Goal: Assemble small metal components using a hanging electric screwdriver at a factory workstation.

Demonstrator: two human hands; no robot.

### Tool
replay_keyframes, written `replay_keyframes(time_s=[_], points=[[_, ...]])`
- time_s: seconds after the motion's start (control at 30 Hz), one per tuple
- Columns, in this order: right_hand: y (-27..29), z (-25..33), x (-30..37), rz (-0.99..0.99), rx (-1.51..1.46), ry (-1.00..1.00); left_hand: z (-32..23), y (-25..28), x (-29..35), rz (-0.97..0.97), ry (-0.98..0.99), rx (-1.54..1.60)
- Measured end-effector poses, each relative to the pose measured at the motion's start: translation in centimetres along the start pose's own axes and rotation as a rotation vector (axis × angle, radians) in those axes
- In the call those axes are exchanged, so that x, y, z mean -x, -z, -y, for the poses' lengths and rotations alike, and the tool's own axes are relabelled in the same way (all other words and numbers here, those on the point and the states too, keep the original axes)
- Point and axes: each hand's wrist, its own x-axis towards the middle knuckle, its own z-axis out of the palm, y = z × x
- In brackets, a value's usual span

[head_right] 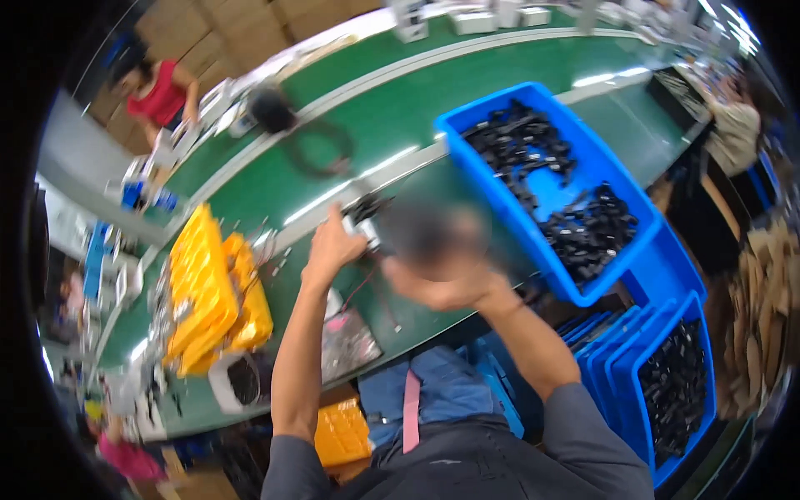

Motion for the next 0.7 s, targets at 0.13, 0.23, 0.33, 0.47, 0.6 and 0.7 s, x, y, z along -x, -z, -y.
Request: replay_keyframes(time_s=[0.13,0.23,0.33,0.47,0.6,0.7], points=[[1.9,0.0,0.1,-0.103,0.106,0.076,-2.0,-0.7,1.6,0.139,-0.066,-0.229],[-0.1,1.0,-0.8,-0.096,-0.105,0.137,3.4,-3.1,3.0,0.075,0.004,-0.08],[-0.3,0.6,-0.5,-0.147,-0.135,0.197,4.2,-6.9,1.3,-0.2,-0.252,0.76],[-0.6,0.3,-0.5,-0.121,-0.155,0.209,4.7,-7.4,0.7,-0.144,-0.193,0.598],[-1.8,-0.4,-1.3,-0.123,-0.189,0.248,4.9,-6.5,-0.9,-0.118,-0.079,0.433],[-1.9,-0.9,-1.8,-0.113,-0.203,0.264,4.2,-6.3,-0.3,-0.099,-0.002,0.299]])
